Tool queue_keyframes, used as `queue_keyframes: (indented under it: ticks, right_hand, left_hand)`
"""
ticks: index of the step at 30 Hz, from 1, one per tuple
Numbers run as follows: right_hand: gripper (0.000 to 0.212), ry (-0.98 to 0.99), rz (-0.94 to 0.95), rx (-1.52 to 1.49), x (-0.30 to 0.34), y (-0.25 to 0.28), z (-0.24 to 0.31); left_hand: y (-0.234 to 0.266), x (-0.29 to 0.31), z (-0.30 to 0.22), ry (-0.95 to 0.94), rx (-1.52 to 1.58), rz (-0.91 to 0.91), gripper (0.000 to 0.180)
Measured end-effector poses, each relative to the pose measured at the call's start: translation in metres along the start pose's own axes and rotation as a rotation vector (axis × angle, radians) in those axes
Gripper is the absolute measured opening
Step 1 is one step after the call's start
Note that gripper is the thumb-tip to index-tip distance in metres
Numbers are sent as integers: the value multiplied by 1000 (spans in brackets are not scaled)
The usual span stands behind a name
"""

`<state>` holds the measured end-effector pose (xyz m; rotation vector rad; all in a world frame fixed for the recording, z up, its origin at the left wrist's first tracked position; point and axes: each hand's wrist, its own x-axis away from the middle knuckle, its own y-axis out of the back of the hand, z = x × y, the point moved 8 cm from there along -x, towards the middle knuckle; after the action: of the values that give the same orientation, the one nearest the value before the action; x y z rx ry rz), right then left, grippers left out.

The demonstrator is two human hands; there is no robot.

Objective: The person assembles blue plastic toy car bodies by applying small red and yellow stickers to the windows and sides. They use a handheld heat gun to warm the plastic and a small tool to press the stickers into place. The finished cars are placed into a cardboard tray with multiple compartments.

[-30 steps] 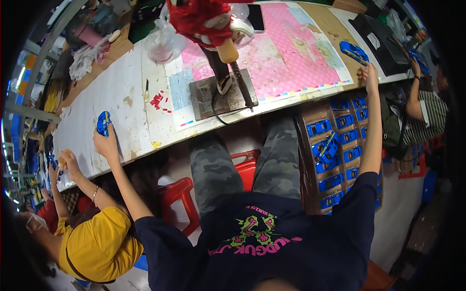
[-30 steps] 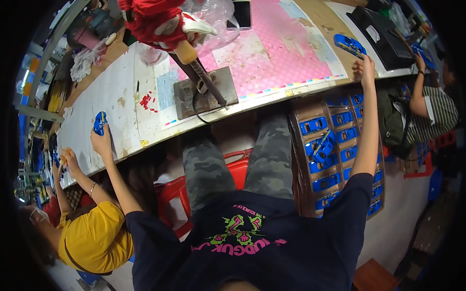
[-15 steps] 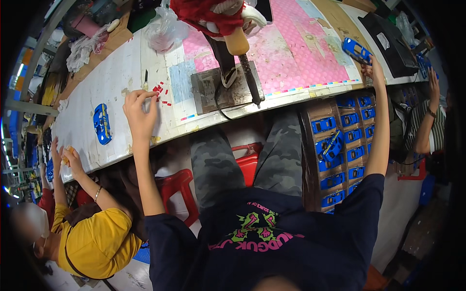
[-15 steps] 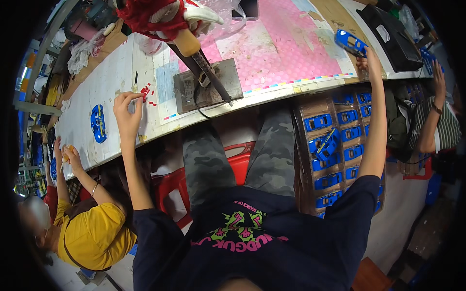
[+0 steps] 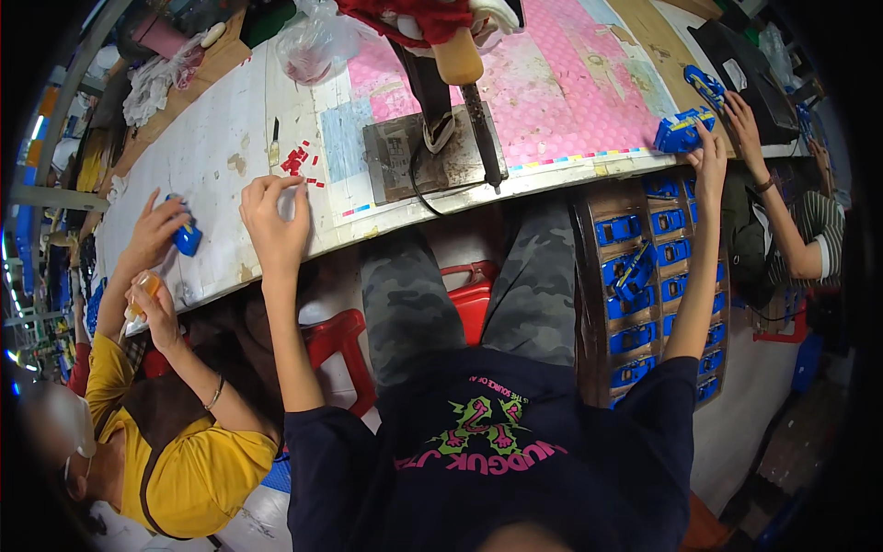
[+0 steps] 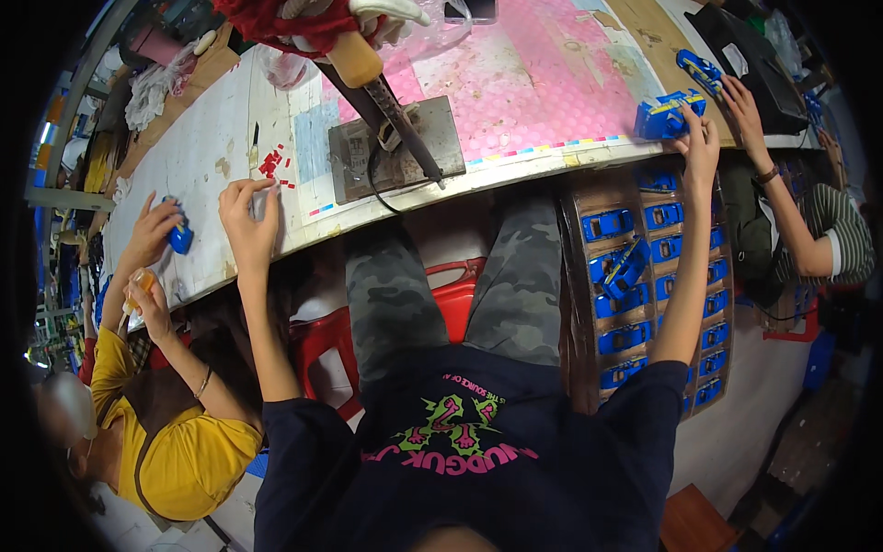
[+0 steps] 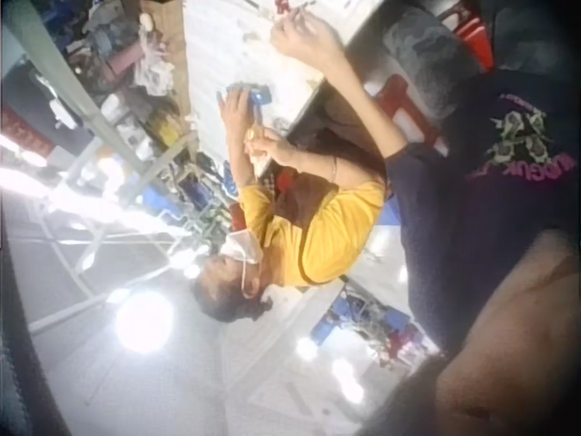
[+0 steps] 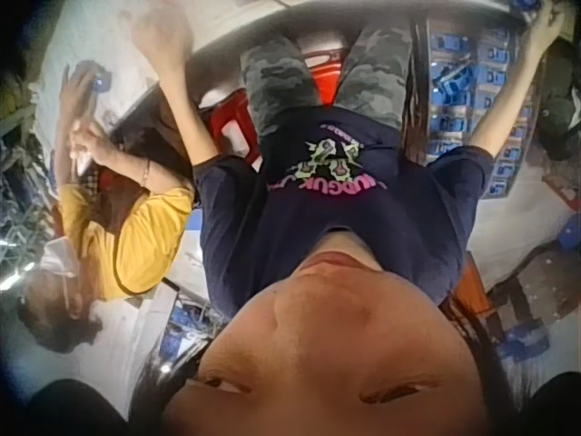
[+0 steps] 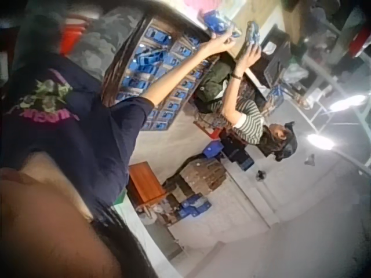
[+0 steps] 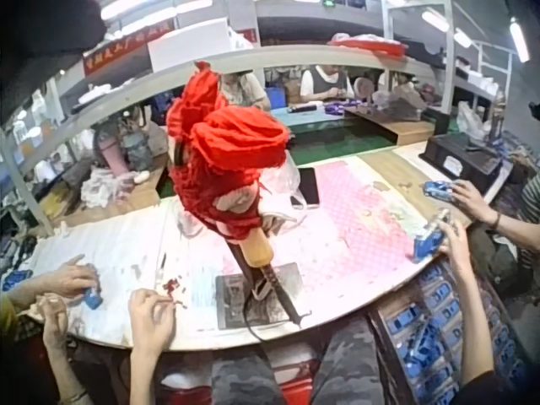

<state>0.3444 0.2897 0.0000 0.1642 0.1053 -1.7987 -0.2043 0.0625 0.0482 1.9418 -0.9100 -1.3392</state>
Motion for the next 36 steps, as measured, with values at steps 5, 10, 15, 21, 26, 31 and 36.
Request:
queue_keyframes:
  ticks: [5,10,15,21,26,31,36]
  right_hand:
    - [24,-119,-20,-387,66,-11,13]
    - [40,-314,25,-458,115,9,-16]
    - [40,-436,161,-708,169,-18,-9]
    - [49,-363,235,-615,200,-30,11]
    - [51,-371,189,-571,221,-39,26]
    - [54,-391,275,-624,232,-52,37]
    - [56,-255,115,-361,221,-36,42]
  left_hand:
    - [-14,-8,10,-45,1,-38,17]
    - [-12,3,4,-119,-51,-12,18]
    - [-7,8,5,-121,-72,-47,17]
    - [-13,-29,-7,-223,-42,-19,11]
    - [-26,-36,3,-251,-74,67,10]
    - [-18,-35,6,-168,105,-8,7]
    - [-13,-20,38,230,451,-76,11]
